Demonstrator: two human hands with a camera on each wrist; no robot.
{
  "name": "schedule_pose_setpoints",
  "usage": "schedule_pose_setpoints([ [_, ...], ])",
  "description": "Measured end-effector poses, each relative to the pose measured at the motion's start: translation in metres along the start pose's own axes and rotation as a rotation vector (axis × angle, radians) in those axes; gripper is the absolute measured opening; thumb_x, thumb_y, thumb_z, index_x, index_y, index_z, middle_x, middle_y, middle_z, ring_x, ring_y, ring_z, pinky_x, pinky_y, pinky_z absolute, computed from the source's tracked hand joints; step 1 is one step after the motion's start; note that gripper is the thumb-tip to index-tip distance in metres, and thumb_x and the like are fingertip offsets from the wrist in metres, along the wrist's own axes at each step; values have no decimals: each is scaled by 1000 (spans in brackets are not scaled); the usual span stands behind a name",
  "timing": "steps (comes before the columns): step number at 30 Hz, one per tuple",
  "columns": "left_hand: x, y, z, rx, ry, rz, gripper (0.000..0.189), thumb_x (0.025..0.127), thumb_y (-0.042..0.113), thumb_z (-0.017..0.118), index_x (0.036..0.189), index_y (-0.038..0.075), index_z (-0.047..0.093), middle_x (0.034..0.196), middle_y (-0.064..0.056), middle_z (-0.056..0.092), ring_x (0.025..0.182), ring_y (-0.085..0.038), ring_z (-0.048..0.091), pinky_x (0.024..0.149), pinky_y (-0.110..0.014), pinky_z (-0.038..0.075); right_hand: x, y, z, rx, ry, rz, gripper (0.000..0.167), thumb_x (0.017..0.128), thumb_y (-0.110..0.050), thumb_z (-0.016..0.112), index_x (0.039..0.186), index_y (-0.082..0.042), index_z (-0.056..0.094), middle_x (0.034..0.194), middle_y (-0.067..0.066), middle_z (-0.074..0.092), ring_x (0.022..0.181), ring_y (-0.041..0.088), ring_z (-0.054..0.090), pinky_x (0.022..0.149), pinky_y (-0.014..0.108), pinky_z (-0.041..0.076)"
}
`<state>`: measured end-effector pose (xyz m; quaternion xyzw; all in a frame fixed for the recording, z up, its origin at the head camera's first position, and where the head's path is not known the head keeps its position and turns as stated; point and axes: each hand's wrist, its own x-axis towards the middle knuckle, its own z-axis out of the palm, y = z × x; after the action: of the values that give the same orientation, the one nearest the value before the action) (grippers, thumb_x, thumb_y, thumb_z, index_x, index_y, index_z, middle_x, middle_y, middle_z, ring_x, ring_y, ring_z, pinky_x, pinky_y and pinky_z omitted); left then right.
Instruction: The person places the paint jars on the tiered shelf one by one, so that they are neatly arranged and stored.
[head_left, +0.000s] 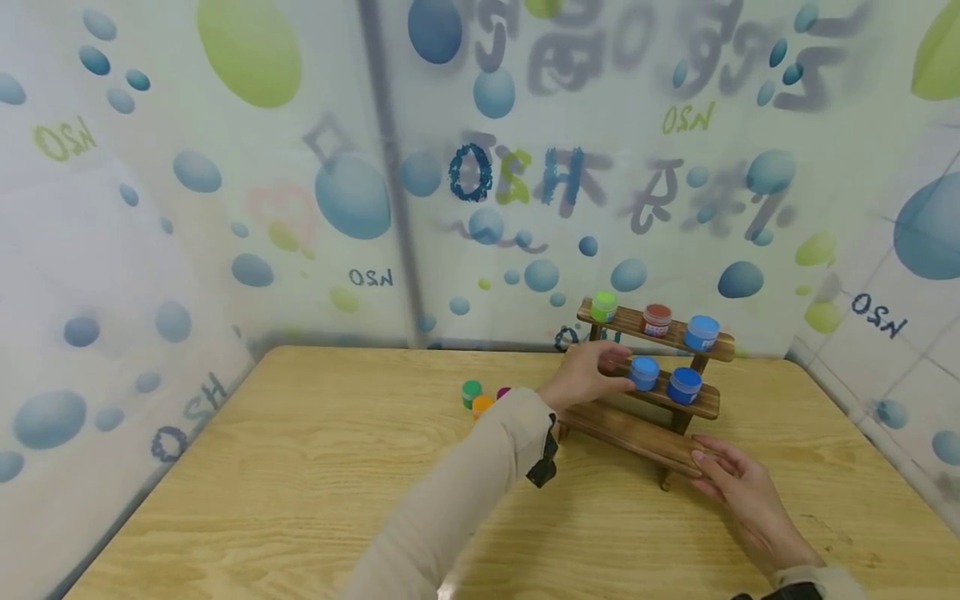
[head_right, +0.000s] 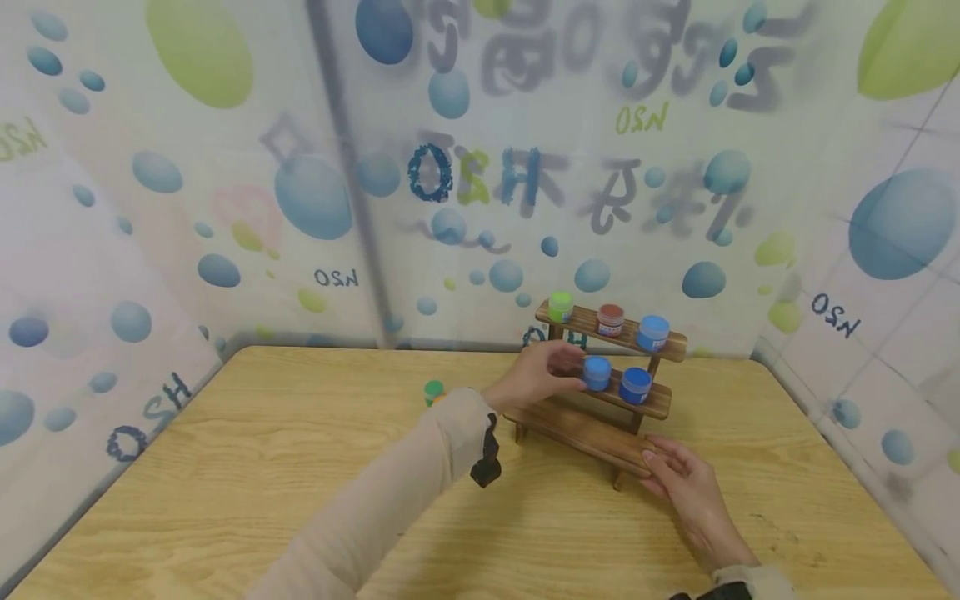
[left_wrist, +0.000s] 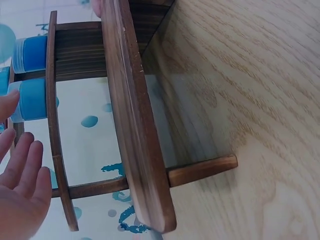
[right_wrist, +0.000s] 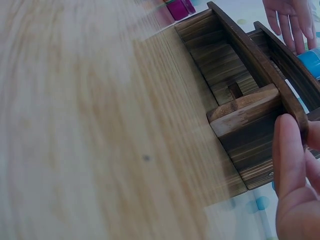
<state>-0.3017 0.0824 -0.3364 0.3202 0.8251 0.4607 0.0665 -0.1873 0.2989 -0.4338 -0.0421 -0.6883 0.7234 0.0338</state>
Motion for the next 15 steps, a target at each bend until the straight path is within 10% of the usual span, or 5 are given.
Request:
schedule_pose_setpoints([
  [15, -28, -10, -24, -28, 33, 68, 29, 82, 18, 64, 109, 5, 59, 96, -2, 62, 83, -6, 55, 70, -19, 44, 1, 1, 0, -12, 4, 5, 17, 85, -20, 60, 95, -33, 59, 85, -10, 59, 76, 3, 57, 66, 20, 50],
])
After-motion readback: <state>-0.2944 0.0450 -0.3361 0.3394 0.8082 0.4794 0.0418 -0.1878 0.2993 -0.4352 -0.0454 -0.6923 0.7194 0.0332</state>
